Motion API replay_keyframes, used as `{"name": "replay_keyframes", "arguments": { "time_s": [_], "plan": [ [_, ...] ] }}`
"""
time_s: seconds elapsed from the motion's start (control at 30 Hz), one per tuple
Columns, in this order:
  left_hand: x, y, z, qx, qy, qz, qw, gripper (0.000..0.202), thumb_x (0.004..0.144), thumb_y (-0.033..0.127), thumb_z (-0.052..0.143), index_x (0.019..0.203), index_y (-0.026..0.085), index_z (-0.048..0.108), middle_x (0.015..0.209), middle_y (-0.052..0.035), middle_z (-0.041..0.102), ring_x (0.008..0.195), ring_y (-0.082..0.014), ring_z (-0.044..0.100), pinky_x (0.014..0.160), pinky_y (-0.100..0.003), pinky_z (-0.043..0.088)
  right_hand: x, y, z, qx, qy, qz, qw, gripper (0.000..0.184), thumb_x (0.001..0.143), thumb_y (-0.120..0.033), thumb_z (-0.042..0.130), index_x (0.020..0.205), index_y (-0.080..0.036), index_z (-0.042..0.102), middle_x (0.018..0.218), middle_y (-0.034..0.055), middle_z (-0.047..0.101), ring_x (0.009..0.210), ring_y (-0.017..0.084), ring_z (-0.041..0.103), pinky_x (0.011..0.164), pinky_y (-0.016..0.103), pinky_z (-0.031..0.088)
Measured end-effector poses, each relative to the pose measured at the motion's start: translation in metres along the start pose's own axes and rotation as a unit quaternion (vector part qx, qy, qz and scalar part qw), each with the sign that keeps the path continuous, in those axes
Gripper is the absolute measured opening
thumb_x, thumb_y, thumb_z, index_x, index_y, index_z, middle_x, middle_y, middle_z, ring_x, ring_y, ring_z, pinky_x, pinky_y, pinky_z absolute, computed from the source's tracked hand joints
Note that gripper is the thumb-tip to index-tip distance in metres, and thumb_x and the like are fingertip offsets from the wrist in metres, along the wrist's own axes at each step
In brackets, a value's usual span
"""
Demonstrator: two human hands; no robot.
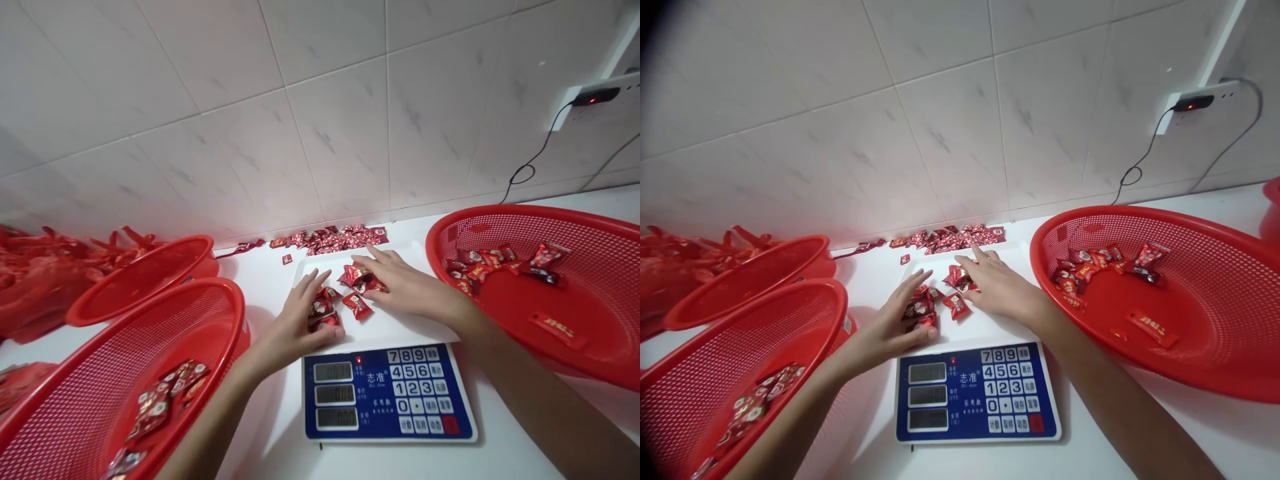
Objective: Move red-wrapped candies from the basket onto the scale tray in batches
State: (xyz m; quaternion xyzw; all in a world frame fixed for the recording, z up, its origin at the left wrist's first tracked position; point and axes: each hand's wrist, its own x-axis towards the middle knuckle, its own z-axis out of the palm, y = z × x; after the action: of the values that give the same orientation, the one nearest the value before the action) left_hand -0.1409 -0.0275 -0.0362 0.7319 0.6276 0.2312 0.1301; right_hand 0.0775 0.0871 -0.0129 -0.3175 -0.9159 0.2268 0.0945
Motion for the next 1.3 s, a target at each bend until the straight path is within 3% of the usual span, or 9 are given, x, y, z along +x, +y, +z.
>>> {"name": "replay_keyframes", "arguments": {
  "time_s": [0.1, 0.27, 0.37, 0.57, 0.73, 0.83, 0.97, 1.13, 1.3],
  "plan": [
    [0.004, 0.005, 0.006, 0.023, -0.049, -0.012, 0.998, 0.094, 0.083, 0.057, 0.069, 0.155, 0.026, 0.016, 0.161, -0.0195, 0.012, 0.148, -0.0402, 0.003, 0.115, -0.065, 0.021, 0.001, 0.003, 0.003, 0.009, -0.014, -0.028, 0.999, 0.062, 0.093, -0.021, 0.051, 0.152, -0.016, 0.033, 0.157, 0.0130, 0.032, 0.145, 0.027, 0.025, 0.116, 0.044, 0.027],
    [0.016, 0.017, 0.014, 0.030, -0.074, -0.007, 0.997, 0.104, 0.080, 0.062, 0.069, 0.156, 0.031, 0.005, 0.162, -0.0192, -0.002, 0.148, -0.0413, -0.002, 0.114, -0.067, 0.019, -0.003, -0.006, 0.007, 0.074, -0.037, -0.099, 0.992, 0.039, 0.090, -0.017, 0.050, 0.128, -0.017, 0.057, 0.129, 0.0113, 0.060, 0.120, 0.026, 0.052, 0.099, 0.038, 0.042],
    [0.020, 0.022, 0.016, 0.036, -0.082, -0.009, 0.996, 0.100, 0.081, 0.064, 0.067, 0.156, 0.031, 0.010, 0.162, -0.0185, 0.001, 0.148, -0.0418, 0.001, 0.113, -0.068, 0.019, -0.006, -0.014, 0.006, 0.113, -0.068, -0.089, 0.987, 0.028, 0.090, -0.019, 0.048, 0.117, -0.016, 0.057, 0.114, 0.0109, 0.065, 0.102, 0.023, 0.060, 0.085, 0.034, 0.046],
    [0.021, 0.019, 0.019, 0.050, -0.027, 0.045, 0.997, 0.063, 0.092, 0.048, 0.061, 0.148, 0.033, 0.035, 0.148, -0.0136, 0.038, 0.137, -0.0356, 0.036, 0.109, -0.060, 0.035, -0.009, -0.015, -0.003, 0.108, -0.060, -0.035, 0.992, 0.018, 0.090, -0.022, 0.049, 0.106, -0.015, 0.052, 0.103, 0.0111, 0.064, 0.093, 0.023, 0.061, 0.075, 0.033, 0.045],
    [0.022, 0.011, 0.020, 0.048, -0.007, 0.070, 0.996, 0.046, 0.096, 0.039, 0.056, 0.140, 0.030, 0.046, 0.141, -0.0120, 0.047, 0.127, -0.0311, 0.046, 0.107, -0.055, 0.039, -0.007, -0.004, -0.010, 0.116, 0.005, -0.044, 0.992, 0.020, 0.089, -0.021, 0.051, 0.108, -0.019, 0.055, 0.107, 0.0073, 0.066, 0.096, 0.021, 0.061, 0.079, 0.034, 0.045],
    [0.022, 0.008, 0.013, 0.025, -0.029, 0.094, 0.995, 0.043, 0.096, 0.036, 0.056, 0.138, 0.031, 0.049, 0.143, -0.0104, 0.046, 0.131, -0.0299, 0.044, 0.109, -0.054, 0.037, -0.002, 0.001, -0.005, 0.086, 0.039, -0.066, 0.993, 0.039, 0.083, -0.024, 0.062, 0.121, -0.018, 0.056, 0.125, 0.0100, 0.062, 0.118, 0.025, 0.054, 0.093, 0.036, 0.044],
    [0.022, 0.010, 0.000, 0.000, -0.091, 0.100, 0.991, 0.044, 0.096, 0.032, 0.054, 0.140, 0.037, 0.047, 0.145, -0.0043, 0.047, 0.136, -0.0290, 0.037, 0.113, -0.055, 0.032, 0.000, 0.000, -0.001, 0.034, -0.048, -0.068, 0.996, 0.073, 0.074, -0.035, 0.077, 0.139, -0.016, 0.049, 0.151, 0.0133, 0.042, 0.142, 0.032, 0.031, 0.109, 0.041, 0.035],
    [0.011, 0.013, -0.005, 0.056, -0.084, 0.001, 0.995, 0.050, 0.093, 0.035, 0.060, 0.140, 0.039, 0.046, 0.153, -0.0047, 0.039, 0.144, -0.0404, 0.022, 0.111, -0.076, 0.012, -0.012, -0.004, -0.014, 0.028, -0.085, -0.032, 0.995, 0.058, 0.072, -0.030, 0.077, 0.127, -0.023, 0.059, 0.139, 0.0083, 0.055, 0.122, 0.029, 0.053, 0.091, 0.036, 0.046],
    [0.001, 0.013, 0.003, 0.062, -0.060, -0.028, 0.996, 0.092, 0.082, 0.056, 0.071, 0.154, 0.036, 0.017, 0.162, -0.0149, 0.012, 0.147, -0.0457, 0.006, 0.110, -0.074, 0.015, -0.017, -0.002, -0.020, -0.001, -0.075, 0.003, 0.997, 0.054, 0.072, -0.019, 0.074, 0.125, -0.021, 0.061, 0.125, 0.0087, 0.061, 0.117, 0.028, 0.054, 0.086, 0.035, 0.044]
  ]
}}
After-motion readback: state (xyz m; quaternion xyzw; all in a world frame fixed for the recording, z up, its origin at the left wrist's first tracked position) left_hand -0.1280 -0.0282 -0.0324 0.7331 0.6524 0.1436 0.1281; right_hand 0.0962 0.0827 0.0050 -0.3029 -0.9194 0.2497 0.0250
